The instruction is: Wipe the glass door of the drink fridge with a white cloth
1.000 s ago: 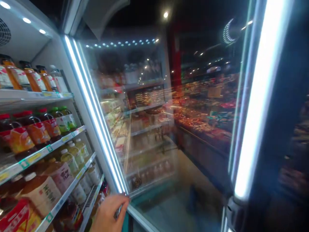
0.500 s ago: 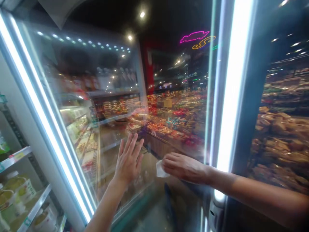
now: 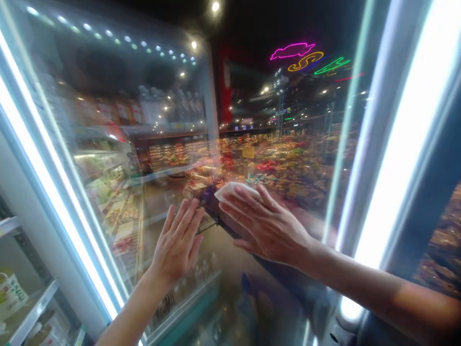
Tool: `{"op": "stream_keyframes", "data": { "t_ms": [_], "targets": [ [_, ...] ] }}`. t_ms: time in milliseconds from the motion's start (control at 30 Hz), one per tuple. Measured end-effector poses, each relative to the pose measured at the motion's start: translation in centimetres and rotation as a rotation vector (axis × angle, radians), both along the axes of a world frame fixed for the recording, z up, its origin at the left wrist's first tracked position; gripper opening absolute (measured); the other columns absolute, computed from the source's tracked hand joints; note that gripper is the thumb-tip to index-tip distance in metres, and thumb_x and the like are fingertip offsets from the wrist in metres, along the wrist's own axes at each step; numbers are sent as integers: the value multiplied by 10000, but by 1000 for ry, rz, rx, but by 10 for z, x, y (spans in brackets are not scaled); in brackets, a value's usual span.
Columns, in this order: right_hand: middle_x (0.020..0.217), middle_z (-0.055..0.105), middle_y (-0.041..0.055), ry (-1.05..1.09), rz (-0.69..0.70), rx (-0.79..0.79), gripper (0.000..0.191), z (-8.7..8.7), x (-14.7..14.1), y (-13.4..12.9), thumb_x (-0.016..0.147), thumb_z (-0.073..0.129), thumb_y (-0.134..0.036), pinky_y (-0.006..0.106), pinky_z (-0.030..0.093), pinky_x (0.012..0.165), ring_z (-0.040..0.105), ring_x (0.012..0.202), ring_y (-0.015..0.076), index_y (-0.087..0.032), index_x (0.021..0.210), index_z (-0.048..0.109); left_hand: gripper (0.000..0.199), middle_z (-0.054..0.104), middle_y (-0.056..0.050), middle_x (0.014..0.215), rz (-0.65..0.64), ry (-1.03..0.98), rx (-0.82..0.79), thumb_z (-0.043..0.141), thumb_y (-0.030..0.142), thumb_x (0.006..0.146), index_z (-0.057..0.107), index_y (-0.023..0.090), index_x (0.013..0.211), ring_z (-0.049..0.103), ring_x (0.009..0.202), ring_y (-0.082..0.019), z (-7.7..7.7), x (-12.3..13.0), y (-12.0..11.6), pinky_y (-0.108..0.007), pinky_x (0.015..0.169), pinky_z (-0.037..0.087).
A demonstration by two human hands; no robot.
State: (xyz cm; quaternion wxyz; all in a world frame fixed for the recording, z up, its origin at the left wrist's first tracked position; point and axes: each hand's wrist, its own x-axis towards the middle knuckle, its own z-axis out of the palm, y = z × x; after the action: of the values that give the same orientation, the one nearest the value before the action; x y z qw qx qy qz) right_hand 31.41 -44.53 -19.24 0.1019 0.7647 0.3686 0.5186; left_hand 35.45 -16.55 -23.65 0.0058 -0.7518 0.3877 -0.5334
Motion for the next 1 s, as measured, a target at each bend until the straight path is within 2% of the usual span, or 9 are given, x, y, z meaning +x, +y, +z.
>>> {"op": "stream_keyframes", "data": {
  "t_ms": [67,200,300,400,567,700,767,867,1000],
  "targets": [
    [1686,355,91,70,43,-57,868,7,3,1,985,517,-669,445,2,1348,249,1598,258,-115,1623,322,767,318,-116,1696,-10,-32,-19,514,237,995,139,161,1659,111,1621,-232,13,8,11,-484,1343,119],
    [1708,314,71,132,-17,45,797,35,6,11,1036,455,-606,501,173,1333,279,1582,283,-145,1646,231,811,151,-111,1737,-57,-82,-105,510,256,998,58,177,1667,33,1622,-250,39,30,28,-498,1345,68],
    [1706,301,99,163,25,-81,843,36,10,29,1032,458,-613,470,204,1321,275,1578,271,-82,1638,212,802,78,-107,1743,-101,-95,-118,483,288,1009,41,161,1666,16,1624,-259,48,44,37,-496,1344,77],
    [1701,312,79,233,48,-183,818,39,19,45,1036,484,-577,468,209,1312,282,1575,247,-97,1638,208,794,59,-106,1748,-139,-117,-80,468,329,1016,51,136,1664,21,1628,-257,49,55,45,-471,1346,65],
    [1742,148,142,123,-101,-11,859,57,32,69,1028,527,-552,520,113,1314,167,1600,309,-43,1625,177,828,66,-117,1747,-122,-113,-98,509,321,1006,41,139,1664,5,1629,-266,50,73,60,-502,1344,53],
    [1721,251,116,135,-54,-234,923,43,40,87,982,564,-618,475,103,1316,176,1605,252,-50,1621,215,839,79,-123,1742,-109,-116,-116,529,356,1004,53,152,1665,0,1628,-280,49,87,67,-553,1334,46],
    [1721,255,117,95,-84,-206,918,41,43,94,983,581,-597,483,99,1316,166,1608,252,-62,1628,205,853,84,-122,1742,-117,-112,-127,540,348,1001,40,167,1667,-16,1626,-283,47,91,70,-564,1333,58],
    [1735,175,158,-18,-136,-32,967,43,47,102,962,633,-581,580,45,1302,76,1612,329,-76,1642,165,862,78,-122,1743,-121,-87,-154,538,328,1000,14,181,1667,-20,1625,-281,42,96,74,-576,1332,69],
    [1737,192,104,142,-68,-142,895,28,53,114,982,591,-574,532,54,1309,138,1607,295,-102,1637,206,833,8,-109,1748,-113,-110,-207,500,349,1012,23,152,1665,-43,1627,-269,27,104,82,-543,1335,20]
  ]
}}
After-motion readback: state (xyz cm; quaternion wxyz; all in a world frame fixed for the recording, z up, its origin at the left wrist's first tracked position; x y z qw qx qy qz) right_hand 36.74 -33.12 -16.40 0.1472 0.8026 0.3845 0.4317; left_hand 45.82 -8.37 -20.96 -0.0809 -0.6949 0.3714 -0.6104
